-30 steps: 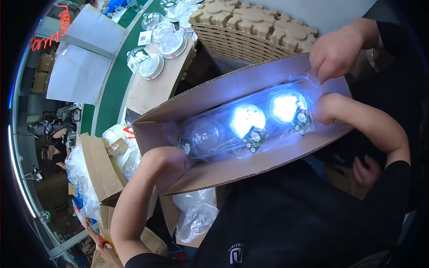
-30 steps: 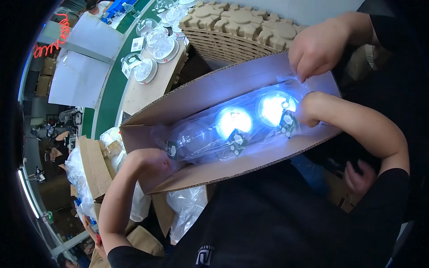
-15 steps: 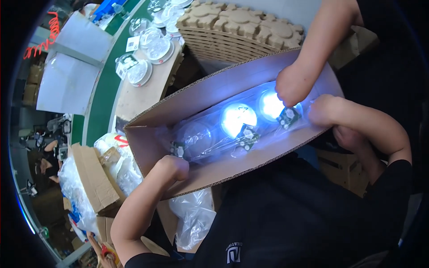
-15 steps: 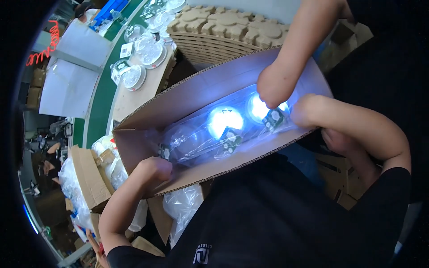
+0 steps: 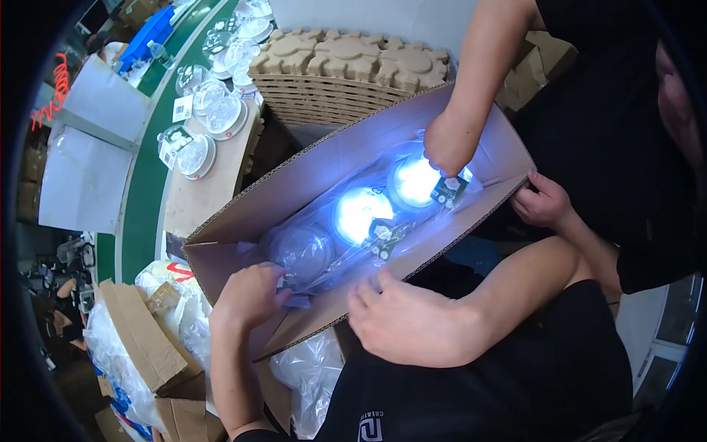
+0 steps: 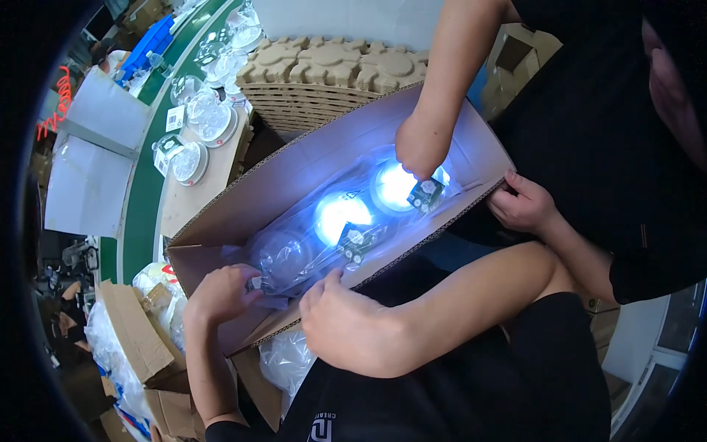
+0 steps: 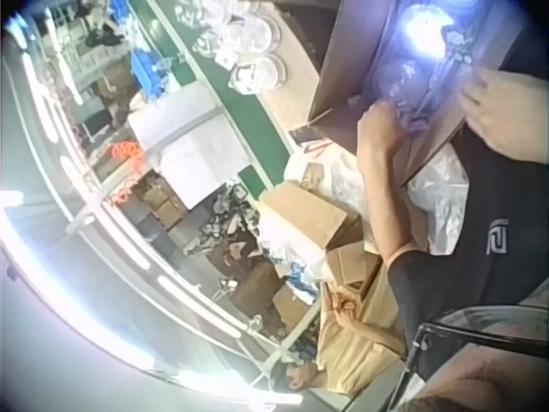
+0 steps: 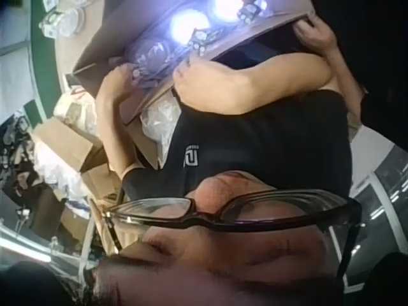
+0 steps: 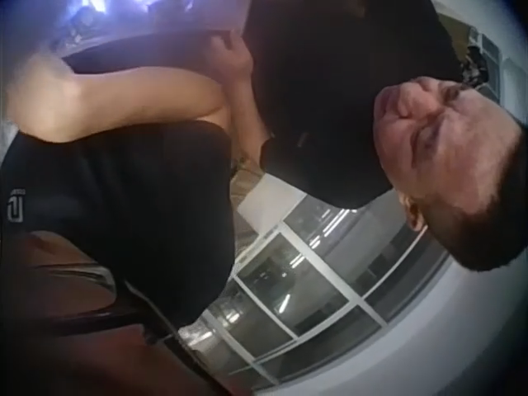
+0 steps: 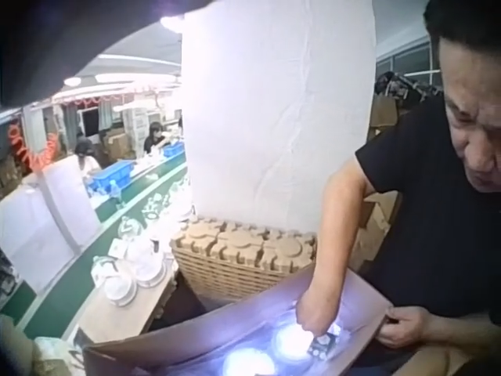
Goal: Packaging light fixtures into cardboard boxes with protective materials and instruction manuals.
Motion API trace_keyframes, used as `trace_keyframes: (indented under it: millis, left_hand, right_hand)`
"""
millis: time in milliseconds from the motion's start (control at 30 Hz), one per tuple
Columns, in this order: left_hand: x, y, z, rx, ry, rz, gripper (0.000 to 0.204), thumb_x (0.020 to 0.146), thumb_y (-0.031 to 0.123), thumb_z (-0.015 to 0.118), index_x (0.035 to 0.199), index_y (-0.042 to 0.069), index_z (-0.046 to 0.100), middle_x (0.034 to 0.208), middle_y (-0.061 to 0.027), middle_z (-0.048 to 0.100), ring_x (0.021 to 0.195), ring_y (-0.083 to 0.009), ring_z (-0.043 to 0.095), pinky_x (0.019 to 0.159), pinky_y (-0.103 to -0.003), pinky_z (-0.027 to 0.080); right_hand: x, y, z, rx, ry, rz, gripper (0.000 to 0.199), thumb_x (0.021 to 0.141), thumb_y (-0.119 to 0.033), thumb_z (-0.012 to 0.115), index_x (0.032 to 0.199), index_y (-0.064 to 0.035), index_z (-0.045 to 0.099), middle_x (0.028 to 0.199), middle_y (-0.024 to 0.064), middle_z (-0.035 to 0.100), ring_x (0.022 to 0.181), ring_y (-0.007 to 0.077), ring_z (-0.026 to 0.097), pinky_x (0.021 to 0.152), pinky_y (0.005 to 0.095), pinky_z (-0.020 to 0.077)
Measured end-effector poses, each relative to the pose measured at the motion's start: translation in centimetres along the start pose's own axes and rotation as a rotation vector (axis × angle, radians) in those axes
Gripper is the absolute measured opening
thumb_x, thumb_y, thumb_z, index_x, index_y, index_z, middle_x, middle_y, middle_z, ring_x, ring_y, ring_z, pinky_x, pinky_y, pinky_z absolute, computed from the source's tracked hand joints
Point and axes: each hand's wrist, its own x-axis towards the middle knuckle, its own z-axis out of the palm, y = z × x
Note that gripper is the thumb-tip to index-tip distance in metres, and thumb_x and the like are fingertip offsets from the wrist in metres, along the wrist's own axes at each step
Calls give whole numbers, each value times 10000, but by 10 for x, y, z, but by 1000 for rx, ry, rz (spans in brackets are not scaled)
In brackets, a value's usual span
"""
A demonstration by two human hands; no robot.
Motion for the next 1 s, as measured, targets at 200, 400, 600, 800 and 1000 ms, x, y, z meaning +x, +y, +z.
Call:
trace_keyframes:
  millis: [200,400,600,800,1000]
  left_hand:
    - [-1,-2,15,-58,-52,3,426,865,279,695,1223,53,649,1234,-164,657,1124,-357,619,964,-434,496]
    - [-16,-3,5,-104,114,27,411,841,213,709,1203,26,655,1254,-168,647,1132,-371,614,974,-430,489]
    - [-32,-3,-5,-95,539,130,283,817,42,681,1099,17,675,1229,-143,649,1214,-362,569,1036,-448,439]
    - [-35,-7,2,32,863,27,245,828,-28,634,1058,45,678,1351,-143,578,1358,-372,452,1103,-495,369]
    - [-39,-15,10,34,873,-31,255,827,-24,624,1064,51,680,1339,-146,586,1367,-374,444,1130,-509,327]
  right_hand:
    - [-5,7,28,344,126,41,426,912,-209,524,1255,42,562,1059,128,627,1034,240,612,896,373,475]
    - [-40,27,56,495,292,106,437,938,-313,617,1260,-20,575,1154,110,626,1135,242,590,991,361,444]
    - [-67,33,77,647,415,181,485,935,-284,642,1335,-26,551,1343,129,576,1277,263,531,1089,399,403]
    - [-71,37,82,694,448,132,505,931,-239,657,1372,-28,531,1417,133,523,1349,262,473,1129,435,367]
    - [-75,46,80,712,490,114,457,907,-201,684,1310,-14,576,1364,129,569,1315,255,509,1110,431,391]
